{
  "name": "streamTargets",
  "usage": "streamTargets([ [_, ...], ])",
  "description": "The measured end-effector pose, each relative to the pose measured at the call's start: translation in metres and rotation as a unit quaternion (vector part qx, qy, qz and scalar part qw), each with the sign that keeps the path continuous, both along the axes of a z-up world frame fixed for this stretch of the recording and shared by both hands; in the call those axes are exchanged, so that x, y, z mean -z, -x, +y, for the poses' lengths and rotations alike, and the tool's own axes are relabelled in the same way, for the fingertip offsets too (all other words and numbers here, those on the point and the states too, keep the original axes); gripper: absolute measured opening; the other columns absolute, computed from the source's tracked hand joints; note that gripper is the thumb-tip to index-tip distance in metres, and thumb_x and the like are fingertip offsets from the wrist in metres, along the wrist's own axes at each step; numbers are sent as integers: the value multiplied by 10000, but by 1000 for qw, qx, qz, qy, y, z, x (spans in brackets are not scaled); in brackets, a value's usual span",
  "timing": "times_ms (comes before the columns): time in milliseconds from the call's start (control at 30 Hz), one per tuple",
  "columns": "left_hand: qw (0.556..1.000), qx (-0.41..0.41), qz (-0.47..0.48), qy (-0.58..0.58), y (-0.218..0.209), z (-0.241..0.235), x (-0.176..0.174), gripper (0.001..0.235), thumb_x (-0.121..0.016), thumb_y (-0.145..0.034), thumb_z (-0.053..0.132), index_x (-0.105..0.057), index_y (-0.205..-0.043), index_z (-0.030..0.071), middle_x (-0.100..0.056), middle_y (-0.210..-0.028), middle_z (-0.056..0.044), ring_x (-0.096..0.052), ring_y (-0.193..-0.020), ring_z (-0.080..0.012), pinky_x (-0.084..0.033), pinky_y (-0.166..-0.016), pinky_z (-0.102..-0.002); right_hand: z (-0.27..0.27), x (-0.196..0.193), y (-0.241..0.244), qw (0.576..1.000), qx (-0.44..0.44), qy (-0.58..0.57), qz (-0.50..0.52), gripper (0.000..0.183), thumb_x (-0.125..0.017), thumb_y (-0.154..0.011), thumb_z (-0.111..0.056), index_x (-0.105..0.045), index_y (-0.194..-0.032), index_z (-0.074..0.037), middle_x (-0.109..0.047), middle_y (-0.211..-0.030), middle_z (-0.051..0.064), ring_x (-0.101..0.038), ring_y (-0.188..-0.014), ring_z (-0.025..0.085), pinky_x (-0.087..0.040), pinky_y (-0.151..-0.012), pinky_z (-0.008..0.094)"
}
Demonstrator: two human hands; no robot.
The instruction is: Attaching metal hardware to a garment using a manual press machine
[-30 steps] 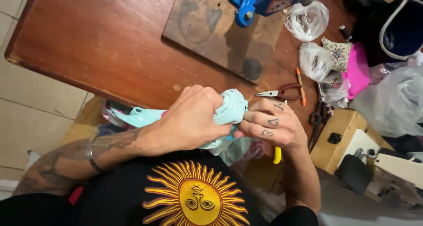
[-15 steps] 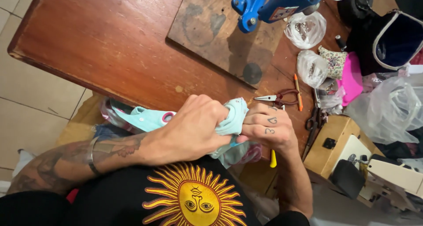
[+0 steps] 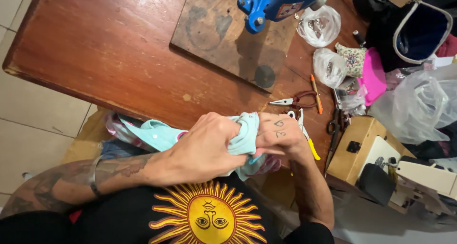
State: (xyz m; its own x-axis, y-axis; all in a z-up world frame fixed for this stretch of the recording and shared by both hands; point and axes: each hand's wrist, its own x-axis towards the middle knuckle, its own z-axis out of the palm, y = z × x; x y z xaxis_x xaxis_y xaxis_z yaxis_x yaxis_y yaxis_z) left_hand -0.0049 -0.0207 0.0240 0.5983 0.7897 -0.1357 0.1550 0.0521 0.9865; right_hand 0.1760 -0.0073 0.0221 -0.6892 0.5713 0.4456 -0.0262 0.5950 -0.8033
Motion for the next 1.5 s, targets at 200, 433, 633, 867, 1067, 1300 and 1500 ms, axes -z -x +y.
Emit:
streamTargets([
  [200,991,83,40,93,1,25,-5,348,-727,-521,246,-461,-438,38,-367,-378,-57,-409,-378,-189,-332,-399,-273,0,8,-14,996,52,69,8,306,-681,-719,-306,-606,-557,-58,-526,-509,48,-459,-412,198,-384,-399,294],
  [433,977,170,42,125,4,50,-32,235,-711,-536,159,-504,-472,67,-482,-457,47,-430,-433,-75,-298,-396,-183,-2,2,-8,951,195,240,30,801,-432,-722,-720,-394,-1173,-61,-473,-1142,112,-510,-1037,222,-349,-920,362],
  [633,970,167,103,145,3,76,-17,157,-735,-509,125,-599,-533,50,-542,-451,8,-461,-377,-89,-330,-352,-191,-7,-22,1,922,183,338,-44,195,-566,-844,-250,-511,-827,-65,-498,-714,-45,-473,-645,77,-412,-638,210],
  [867,967,41,-10,250,1,95,-11,253,-778,-502,119,-624,-668,7,-584,-520,-69,-572,-443,-147,-458,-409,-235,23,-4,9,890,394,231,3,170,-538,-885,-196,-471,-845,-45,-488,-668,-7,-424,-649,84,-366,-620,202],
  [1067,963,-52,-89,250,-17,147,67,201,-702,-632,147,-642,-802,60,-580,-564,-30,-586,-457,-129,-487,-407,-226,74,33,2,868,433,231,74,58,-565,-849,-109,-538,-886,-73,-529,-698,-22,-477,-641,59,-412,-621,172],
  [1300,969,-41,-73,234,-25,178,81,165,-657,-657,160,-619,-801,90,-563,-584,-42,-573,-476,-127,-486,-402,-246,94,49,-17,859,437,250,92,103,-603,-829,-149,-555,-874,-69,-549,-711,-18,-489,-659,58,-415,-618,170],
  [1500,979,-53,-33,196,-20,188,80,161,-654,-664,194,-601,-772,86,-545,-552,-34,-549,-451,-115,-455,-386,-225,112,67,-18,833,379,350,202,85,-562,-835,-93,-522,-888,-40,-579,-661,45,-576,-497,90,-491,-456,175],
])
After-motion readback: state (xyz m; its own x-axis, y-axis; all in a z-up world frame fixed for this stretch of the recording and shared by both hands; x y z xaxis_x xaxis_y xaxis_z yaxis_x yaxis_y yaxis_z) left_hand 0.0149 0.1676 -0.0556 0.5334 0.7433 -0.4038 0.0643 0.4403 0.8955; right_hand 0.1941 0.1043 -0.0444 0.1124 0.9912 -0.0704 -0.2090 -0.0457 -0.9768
